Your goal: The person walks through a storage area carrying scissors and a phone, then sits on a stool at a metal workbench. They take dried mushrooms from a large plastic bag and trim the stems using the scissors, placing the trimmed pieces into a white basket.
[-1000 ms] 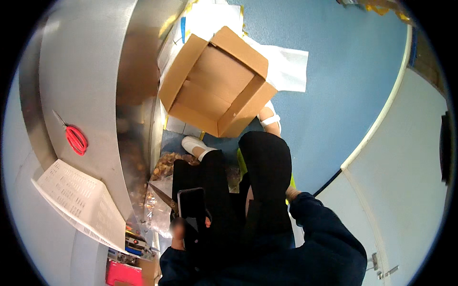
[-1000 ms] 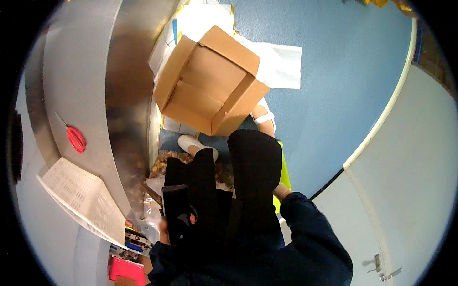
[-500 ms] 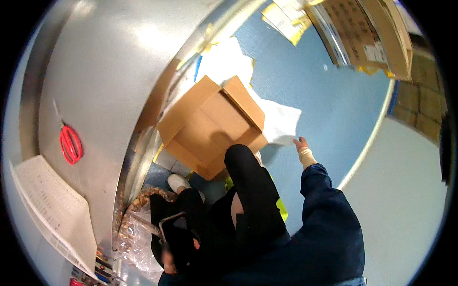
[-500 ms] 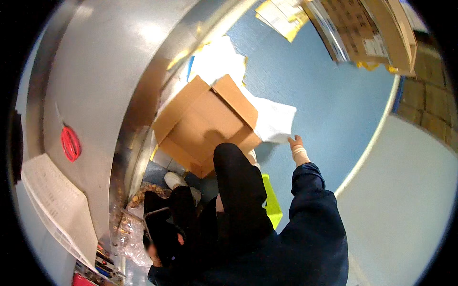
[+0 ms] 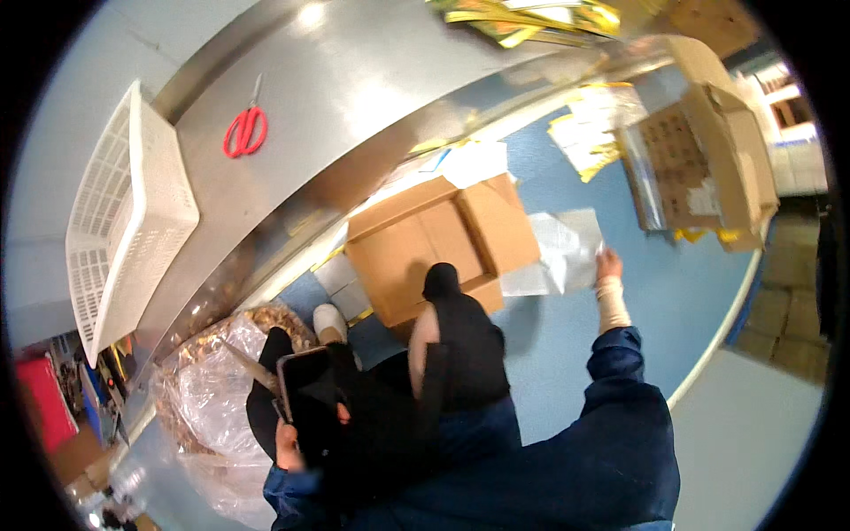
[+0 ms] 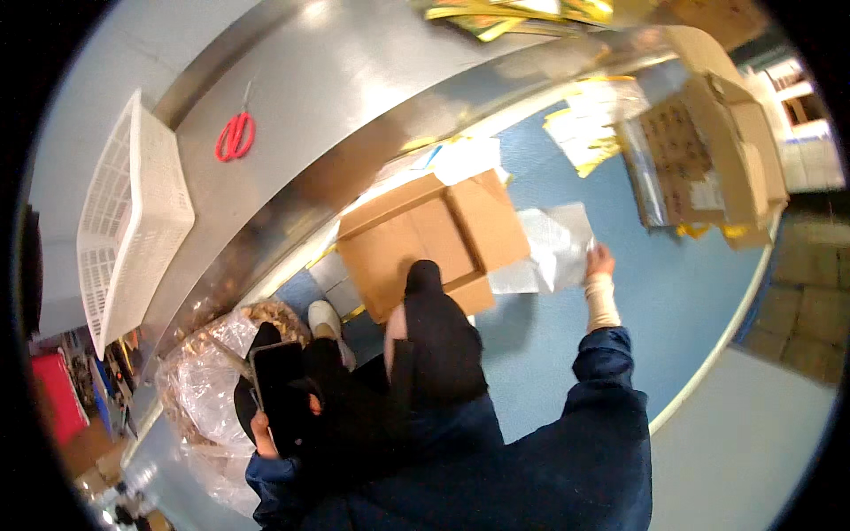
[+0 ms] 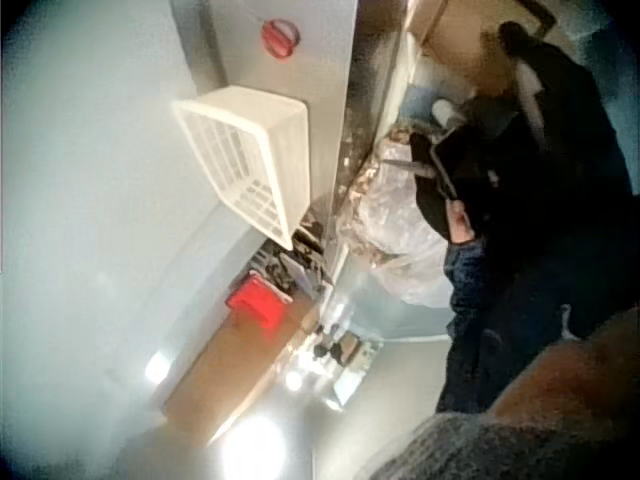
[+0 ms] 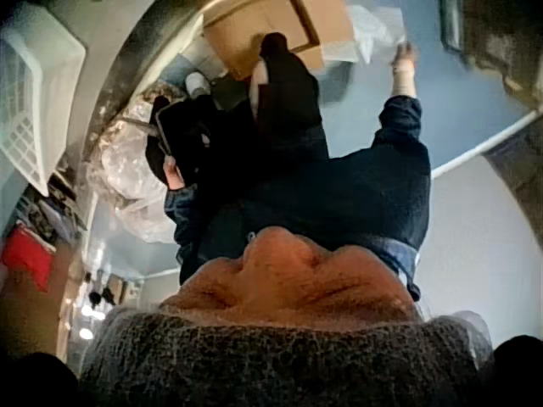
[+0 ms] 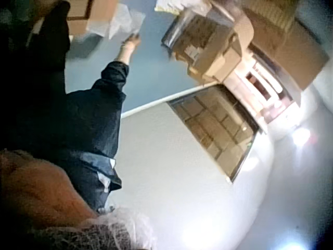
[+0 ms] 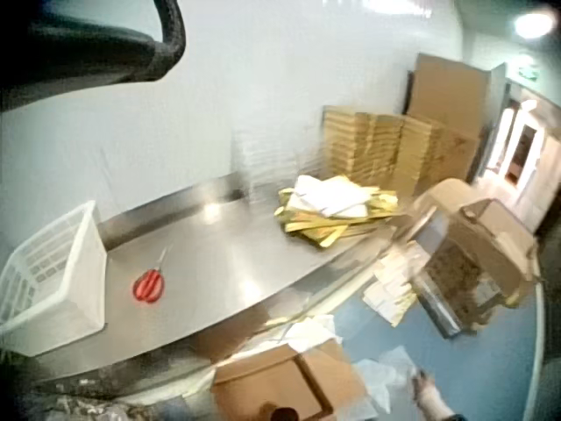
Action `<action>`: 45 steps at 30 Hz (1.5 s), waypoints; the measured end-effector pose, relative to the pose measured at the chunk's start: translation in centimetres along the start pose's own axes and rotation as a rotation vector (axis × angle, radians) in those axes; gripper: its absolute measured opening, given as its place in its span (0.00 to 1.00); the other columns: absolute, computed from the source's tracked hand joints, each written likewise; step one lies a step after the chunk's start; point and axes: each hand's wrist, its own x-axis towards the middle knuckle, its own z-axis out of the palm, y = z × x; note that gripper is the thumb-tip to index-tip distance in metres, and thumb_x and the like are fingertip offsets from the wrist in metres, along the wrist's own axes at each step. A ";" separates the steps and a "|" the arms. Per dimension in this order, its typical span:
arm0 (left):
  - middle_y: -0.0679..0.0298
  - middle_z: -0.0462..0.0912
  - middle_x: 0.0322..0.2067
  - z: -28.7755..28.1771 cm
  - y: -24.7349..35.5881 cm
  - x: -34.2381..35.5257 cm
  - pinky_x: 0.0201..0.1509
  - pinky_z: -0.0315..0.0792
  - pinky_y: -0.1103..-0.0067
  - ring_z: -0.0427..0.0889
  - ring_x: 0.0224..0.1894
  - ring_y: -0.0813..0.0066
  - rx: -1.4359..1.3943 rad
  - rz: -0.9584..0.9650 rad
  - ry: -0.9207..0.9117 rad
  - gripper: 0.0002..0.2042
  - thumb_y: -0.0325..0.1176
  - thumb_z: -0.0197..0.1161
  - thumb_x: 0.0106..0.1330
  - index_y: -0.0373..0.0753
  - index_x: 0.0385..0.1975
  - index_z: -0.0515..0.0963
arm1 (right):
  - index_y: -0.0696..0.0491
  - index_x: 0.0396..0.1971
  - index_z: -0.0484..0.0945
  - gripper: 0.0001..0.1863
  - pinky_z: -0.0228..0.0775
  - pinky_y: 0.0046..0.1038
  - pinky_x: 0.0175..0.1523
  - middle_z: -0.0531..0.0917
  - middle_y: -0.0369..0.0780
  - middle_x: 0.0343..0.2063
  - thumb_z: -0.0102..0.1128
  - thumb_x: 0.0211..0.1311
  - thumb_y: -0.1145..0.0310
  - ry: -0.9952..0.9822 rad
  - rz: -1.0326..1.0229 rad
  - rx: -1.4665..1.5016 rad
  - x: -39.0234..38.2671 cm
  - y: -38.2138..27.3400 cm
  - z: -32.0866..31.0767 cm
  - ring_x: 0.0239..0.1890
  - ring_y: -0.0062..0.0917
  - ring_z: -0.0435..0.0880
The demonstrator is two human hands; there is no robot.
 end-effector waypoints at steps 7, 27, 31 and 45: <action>0.58 0.74 0.29 1.1 1.4 -1.5 0.37 0.67 0.79 0.72 0.32 0.69 -0.043 0.152 -0.134 0.30 0.58 0.42 0.54 0.35 0.43 0.68 | 0.56 0.39 0.72 0.10 0.67 0.18 0.39 0.77 0.34 0.32 0.51 0.57 0.72 -0.256 -0.300 0.643 -7.6 -21.5 -16.5 0.33 0.16 0.74; 0.56 0.73 0.32 -4.0 0.5 -0.1 0.33 0.66 0.73 0.71 0.30 0.64 -0.180 0.109 0.100 0.37 0.60 0.50 0.47 0.33 0.50 0.63 | 0.55 0.44 0.70 0.19 0.68 0.32 0.45 0.79 0.47 0.32 0.54 0.49 0.70 -0.603 -0.361 -0.388 -3.7 -14.5 17.3 0.36 0.40 0.77; 0.54 0.73 0.32 -3.7 0.4 0.7 0.32 0.66 0.74 0.71 0.30 0.63 -0.254 0.094 0.121 0.38 0.61 0.50 0.47 0.35 0.51 0.63 | 0.55 0.47 0.67 0.26 0.66 0.35 0.48 0.74 0.51 0.39 0.57 0.41 0.76 -0.197 -0.639 -0.434 -4.1 -15.8 17.0 0.41 0.45 0.73; 0.52 0.73 0.25 -3.8 0.3 3.1 0.29 0.68 0.73 0.73 0.26 0.62 -0.367 0.024 0.167 0.40 0.64 0.49 0.47 0.30 0.49 0.63 | 0.51 0.46 0.71 0.21 0.44 0.44 0.62 0.59 0.43 0.58 0.53 0.49 0.65 -0.871 -1.033 -0.626 -13.6 -9.2 28.4 0.62 0.36 0.53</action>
